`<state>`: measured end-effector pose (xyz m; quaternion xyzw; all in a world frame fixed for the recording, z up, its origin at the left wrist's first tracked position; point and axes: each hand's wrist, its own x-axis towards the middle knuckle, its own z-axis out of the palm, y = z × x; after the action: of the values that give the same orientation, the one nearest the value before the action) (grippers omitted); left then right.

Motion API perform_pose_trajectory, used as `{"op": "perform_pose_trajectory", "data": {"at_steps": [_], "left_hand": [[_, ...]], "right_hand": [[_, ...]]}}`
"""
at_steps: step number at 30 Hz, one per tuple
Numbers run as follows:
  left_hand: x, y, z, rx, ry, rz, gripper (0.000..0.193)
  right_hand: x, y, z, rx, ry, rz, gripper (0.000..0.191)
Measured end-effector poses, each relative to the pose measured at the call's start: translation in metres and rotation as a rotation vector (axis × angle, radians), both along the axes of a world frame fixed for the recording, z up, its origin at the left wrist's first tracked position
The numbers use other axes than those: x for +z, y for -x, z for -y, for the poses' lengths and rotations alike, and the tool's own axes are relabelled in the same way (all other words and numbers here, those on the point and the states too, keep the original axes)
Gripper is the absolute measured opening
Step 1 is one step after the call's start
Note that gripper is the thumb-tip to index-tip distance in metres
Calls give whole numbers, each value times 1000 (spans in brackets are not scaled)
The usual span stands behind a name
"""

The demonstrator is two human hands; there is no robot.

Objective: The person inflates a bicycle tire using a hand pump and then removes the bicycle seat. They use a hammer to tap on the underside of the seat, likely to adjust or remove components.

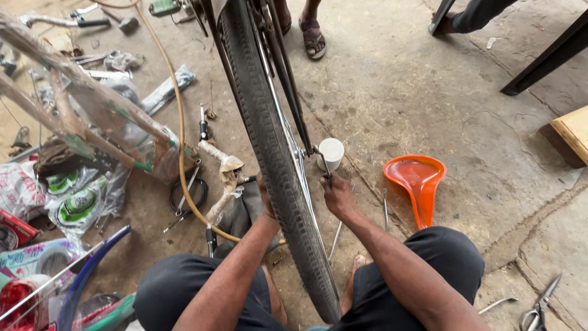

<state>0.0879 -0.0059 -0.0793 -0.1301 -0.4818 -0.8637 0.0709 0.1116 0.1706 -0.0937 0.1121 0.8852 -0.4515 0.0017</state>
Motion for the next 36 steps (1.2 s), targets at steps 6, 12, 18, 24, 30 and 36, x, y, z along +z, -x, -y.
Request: {"op": "perform_pose_trajectory", "data": {"at_steps": [6, 12, 18, 24, 30, 36], "left_hand": [[39, -3, -6, 221, 363, -276, 34], [55, -26, -8, 579, 559, -232, 40], [-12, -67, -11, 141, 290, 424, 37], [-52, -24, -8, -300, -436, 822, 37], [-13, 1, -13, 33, -82, 804, 21], [22, -3, -10, 108, 163, 811, 19]], "right_hand": [[2, 6, -3, 110, -43, 3, 30], [6, 5, -4, 141, -54, 265, 33], [-4, 10, -6, 169, 2, 187, 33], [-9, 12, -15, 257, -100, -6, 35], [-10, 11, -16, 174, 29, 283, 57], [-39, 14, -15, 116, 278, 149, 93]]}}
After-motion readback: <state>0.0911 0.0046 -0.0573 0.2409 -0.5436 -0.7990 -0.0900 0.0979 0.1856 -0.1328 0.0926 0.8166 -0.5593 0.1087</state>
